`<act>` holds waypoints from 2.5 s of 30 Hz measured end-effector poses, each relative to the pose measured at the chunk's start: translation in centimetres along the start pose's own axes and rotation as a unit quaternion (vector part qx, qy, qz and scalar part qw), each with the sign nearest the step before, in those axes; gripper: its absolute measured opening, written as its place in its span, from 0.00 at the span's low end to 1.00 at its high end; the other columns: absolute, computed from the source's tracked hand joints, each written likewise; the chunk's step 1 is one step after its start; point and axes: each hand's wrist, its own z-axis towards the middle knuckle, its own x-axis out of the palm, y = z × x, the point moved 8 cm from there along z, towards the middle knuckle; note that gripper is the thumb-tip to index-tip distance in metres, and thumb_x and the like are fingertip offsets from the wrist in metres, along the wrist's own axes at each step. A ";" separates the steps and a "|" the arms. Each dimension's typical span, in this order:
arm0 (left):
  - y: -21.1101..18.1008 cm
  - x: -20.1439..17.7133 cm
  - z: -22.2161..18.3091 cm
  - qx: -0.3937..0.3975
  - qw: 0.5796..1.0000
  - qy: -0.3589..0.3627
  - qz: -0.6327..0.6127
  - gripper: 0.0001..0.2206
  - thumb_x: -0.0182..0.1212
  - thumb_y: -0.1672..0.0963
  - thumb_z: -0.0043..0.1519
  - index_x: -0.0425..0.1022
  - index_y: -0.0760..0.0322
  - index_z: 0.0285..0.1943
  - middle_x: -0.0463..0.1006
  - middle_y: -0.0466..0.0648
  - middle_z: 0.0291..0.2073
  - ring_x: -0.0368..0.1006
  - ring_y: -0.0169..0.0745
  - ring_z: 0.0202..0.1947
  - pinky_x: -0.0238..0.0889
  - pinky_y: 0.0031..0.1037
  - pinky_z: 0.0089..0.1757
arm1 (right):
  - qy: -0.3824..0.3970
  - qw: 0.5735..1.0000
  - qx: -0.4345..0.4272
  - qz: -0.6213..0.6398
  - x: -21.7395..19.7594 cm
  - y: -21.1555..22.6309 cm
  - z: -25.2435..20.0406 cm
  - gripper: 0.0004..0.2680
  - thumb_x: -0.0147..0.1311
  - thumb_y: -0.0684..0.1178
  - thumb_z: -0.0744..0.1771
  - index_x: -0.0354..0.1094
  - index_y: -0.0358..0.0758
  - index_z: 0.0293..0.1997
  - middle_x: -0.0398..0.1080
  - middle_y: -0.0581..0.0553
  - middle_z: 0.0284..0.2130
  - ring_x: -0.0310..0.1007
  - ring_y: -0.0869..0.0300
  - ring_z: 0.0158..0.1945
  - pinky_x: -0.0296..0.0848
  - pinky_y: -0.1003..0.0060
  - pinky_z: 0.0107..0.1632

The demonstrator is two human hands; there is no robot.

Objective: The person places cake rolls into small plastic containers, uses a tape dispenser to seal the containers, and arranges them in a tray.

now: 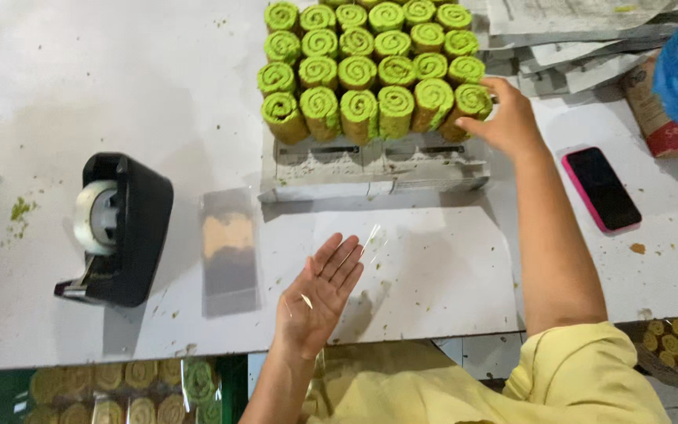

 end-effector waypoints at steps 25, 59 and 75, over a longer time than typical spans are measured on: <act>0.1 2.7 -0.1 -0.051 0.974 -0.222 0.010 0.28 0.41 0.52 0.67 0.61 0.72 0.76 0.65 0.67 0.74 0.59 0.66 0.76 0.50 0.47 0.72 | -0.117 0.990 -0.036 0.071 3.3 1.2 -3.1 0.33 0.73 0.42 0.61 0.53 0.47 0.70 0.62 0.32 0.65 0.62 0.37 0.66 0.68 0.43 0.59; 0.6 -2.6 -0.5 0.029 0.997 -0.066 -0.041 0.27 0.41 0.49 0.72 0.60 0.65 0.78 0.62 0.61 0.76 0.55 0.57 0.77 0.46 0.46 0.73 | -0.019 0.983 0.167 0.070 0.9 14.7 -21.4 0.42 0.76 0.56 0.60 0.44 0.46 0.79 0.56 0.24 0.64 0.65 0.28 0.65 0.71 0.27 0.59; 3.4 -1.4 -0.3 -0.052 0.998 -0.003 0.044 0.29 0.38 0.47 0.73 0.58 0.65 0.79 0.64 0.60 0.75 0.58 0.56 0.75 0.49 0.45 0.72 | 0.398 0.891 -0.091 -0.199 0.8 16.5 -14.9 0.24 0.63 0.38 0.62 0.68 0.54 0.66 0.64 0.37 0.63 0.65 0.43 0.69 0.74 0.48 0.62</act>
